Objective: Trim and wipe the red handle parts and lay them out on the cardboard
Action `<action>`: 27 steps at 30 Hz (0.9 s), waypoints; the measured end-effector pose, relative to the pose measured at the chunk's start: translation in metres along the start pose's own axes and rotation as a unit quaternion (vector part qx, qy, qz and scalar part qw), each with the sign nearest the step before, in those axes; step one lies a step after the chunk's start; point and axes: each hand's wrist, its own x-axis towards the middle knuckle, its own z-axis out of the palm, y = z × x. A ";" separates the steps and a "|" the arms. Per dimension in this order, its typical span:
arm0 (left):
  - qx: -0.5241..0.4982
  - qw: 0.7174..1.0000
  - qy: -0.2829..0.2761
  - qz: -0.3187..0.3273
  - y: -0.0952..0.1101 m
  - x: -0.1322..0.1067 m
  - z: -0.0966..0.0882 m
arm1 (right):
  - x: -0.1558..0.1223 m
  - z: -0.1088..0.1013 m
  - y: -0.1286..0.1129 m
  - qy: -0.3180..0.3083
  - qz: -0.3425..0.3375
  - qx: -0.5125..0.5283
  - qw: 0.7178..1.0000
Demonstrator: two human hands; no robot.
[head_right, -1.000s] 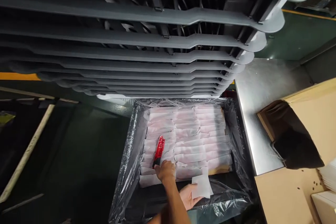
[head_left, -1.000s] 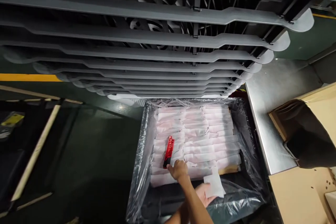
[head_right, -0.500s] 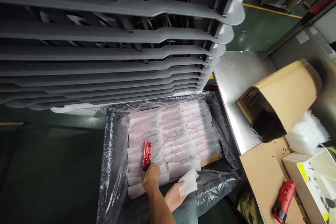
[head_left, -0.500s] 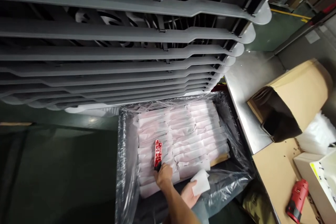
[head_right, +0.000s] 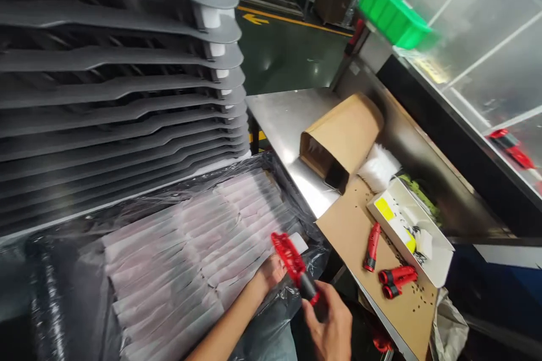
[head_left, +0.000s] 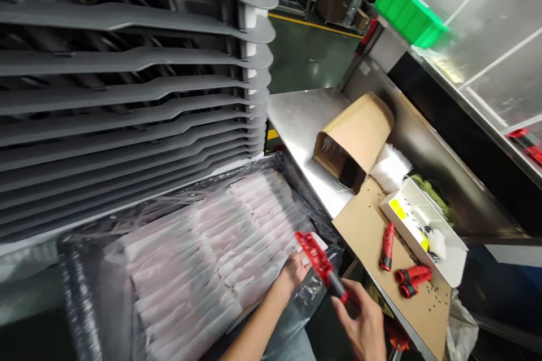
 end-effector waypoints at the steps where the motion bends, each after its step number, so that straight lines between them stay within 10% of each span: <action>1: 0.006 1.000 0.005 -0.001 -0.006 0.004 0.011 | -0.009 -0.019 0.009 0.072 0.008 -0.028 0.997; 6: 0.032 0.999 -0.006 0.015 -0.039 0.003 0.051 | -0.044 -0.050 0.040 0.239 0.006 -0.165 0.957; 19: 0.013 0.993 -0.069 0.099 -0.063 -0.025 0.086 | -0.051 -0.060 0.052 0.206 -0.109 -0.274 0.933; 27: 0.020 0.988 -0.126 0.088 -0.059 -0.030 0.084 | -0.038 -0.055 0.022 0.197 0.028 -0.126 0.972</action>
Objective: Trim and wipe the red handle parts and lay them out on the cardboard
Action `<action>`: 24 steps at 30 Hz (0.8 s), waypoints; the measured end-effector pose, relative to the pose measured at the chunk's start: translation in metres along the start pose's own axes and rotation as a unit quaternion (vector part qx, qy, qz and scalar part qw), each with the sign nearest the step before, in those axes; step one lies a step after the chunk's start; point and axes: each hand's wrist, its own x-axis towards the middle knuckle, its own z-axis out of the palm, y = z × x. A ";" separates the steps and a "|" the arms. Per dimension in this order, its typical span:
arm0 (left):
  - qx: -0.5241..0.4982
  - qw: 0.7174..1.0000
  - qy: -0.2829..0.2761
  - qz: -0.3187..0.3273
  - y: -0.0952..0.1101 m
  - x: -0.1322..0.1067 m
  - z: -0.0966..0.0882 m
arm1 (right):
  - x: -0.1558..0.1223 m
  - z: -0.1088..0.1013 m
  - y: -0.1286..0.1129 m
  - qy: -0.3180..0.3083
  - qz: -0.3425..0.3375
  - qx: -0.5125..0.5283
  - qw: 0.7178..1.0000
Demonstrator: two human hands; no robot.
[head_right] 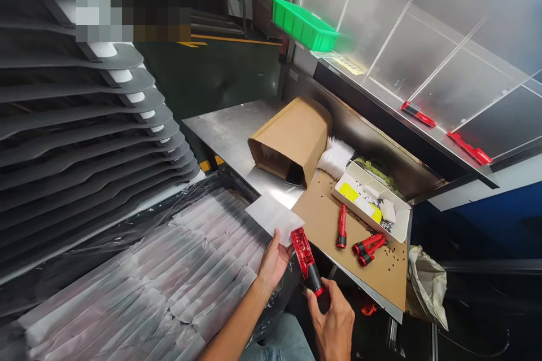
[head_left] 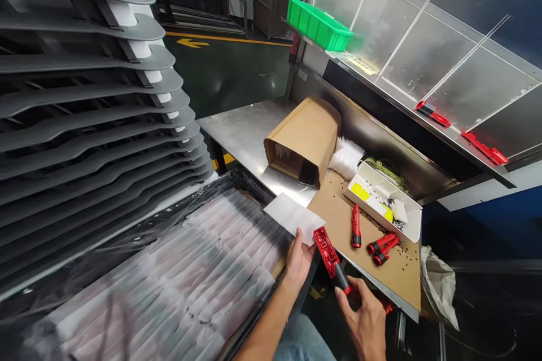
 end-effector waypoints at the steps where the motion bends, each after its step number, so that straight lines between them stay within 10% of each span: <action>1: 0.004 1.000 -0.008 -0.012 0.000 -0.002 0.000 | 0.002 -0.001 -0.005 -0.018 0.016 0.030 0.999; 7: 0.021 0.998 -0.047 -0.039 0.006 -0.008 -0.002 | 0.007 -0.004 -0.020 -0.119 0.125 0.225 0.959; 24: 0.160 0.979 -0.114 -0.047 0.011 -0.028 -0.004 | 0.031 -0.003 -0.025 -0.205 0.388 0.626 0.645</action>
